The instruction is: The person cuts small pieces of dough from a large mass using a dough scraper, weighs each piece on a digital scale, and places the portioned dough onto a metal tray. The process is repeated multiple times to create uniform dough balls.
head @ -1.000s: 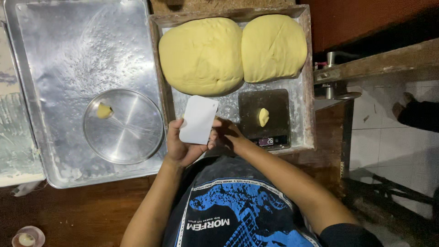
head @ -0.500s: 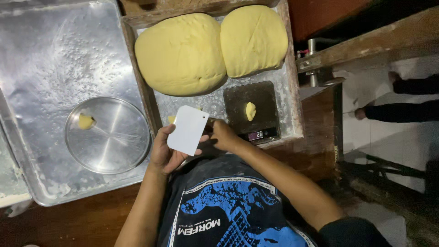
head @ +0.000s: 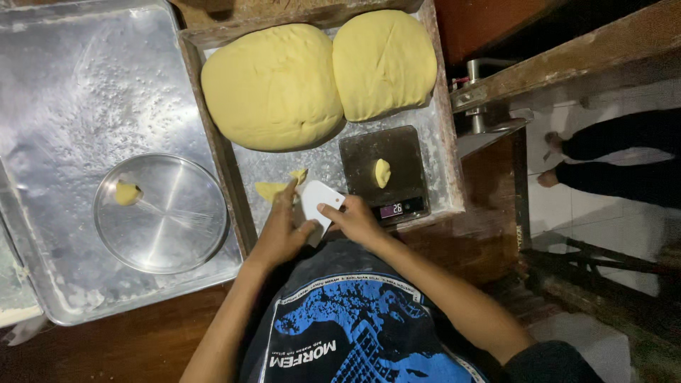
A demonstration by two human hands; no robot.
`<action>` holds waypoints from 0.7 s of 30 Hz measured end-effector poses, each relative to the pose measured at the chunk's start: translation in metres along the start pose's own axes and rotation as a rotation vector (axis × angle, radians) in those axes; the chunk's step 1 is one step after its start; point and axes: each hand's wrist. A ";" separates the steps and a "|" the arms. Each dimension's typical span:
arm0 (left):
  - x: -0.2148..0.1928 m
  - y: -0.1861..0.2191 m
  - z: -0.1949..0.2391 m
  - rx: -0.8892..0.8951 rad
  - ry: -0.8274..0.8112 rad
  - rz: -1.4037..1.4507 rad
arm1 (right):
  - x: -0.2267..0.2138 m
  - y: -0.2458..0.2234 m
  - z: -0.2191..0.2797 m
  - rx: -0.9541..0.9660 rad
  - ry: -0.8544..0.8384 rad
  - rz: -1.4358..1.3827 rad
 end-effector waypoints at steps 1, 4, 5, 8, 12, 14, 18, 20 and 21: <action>0.002 0.012 0.000 0.001 -0.002 0.000 | -0.004 0.008 -0.006 0.000 0.002 -0.001; 0.018 0.028 -0.007 0.157 -0.106 -0.300 | -0.018 0.028 -0.014 -0.015 0.053 0.037; 0.030 0.019 -0.015 0.161 -0.114 -0.314 | -0.023 0.030 -0.013 -0.044 0.031 0.066; 0.038 0.002 -0.040 0.120 -0.122 -0.323 | -0.039 0.020 0.004 -0.168 0.043 0.135; 0.033 0.041 -0.060 0.111 -0.151 -0.412 | -0.107 0.075 -0.017 -0.223 0.476 0.631; 0.058 0.038 -0.074 0.196 -0.135 -0.571 | -0.113 0.074 -0.017 -0.255 0.541 0.676; 0.092 0.058 -0.097 0.422 -0.098 -0.741 | -0.111 0.055 -0.016 -0.294 0.643 0.753; 0.120 0.036 -0.111 0.463 -0.108 -0.785 | -0.109 0.056 -0.013 -0.143 0.591 0.901; 0.134 0.026 -0.119 0.499 -0.113 -0.825 | -0.109 0.056 -0.012 0.010 0.528 1.047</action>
Point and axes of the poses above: each hand's wrist, its own z-axis away from the middle knuckle, its own x-axis out of the palm, y = z × x, and after that the axes turned 3 degrees about -x, right-handed
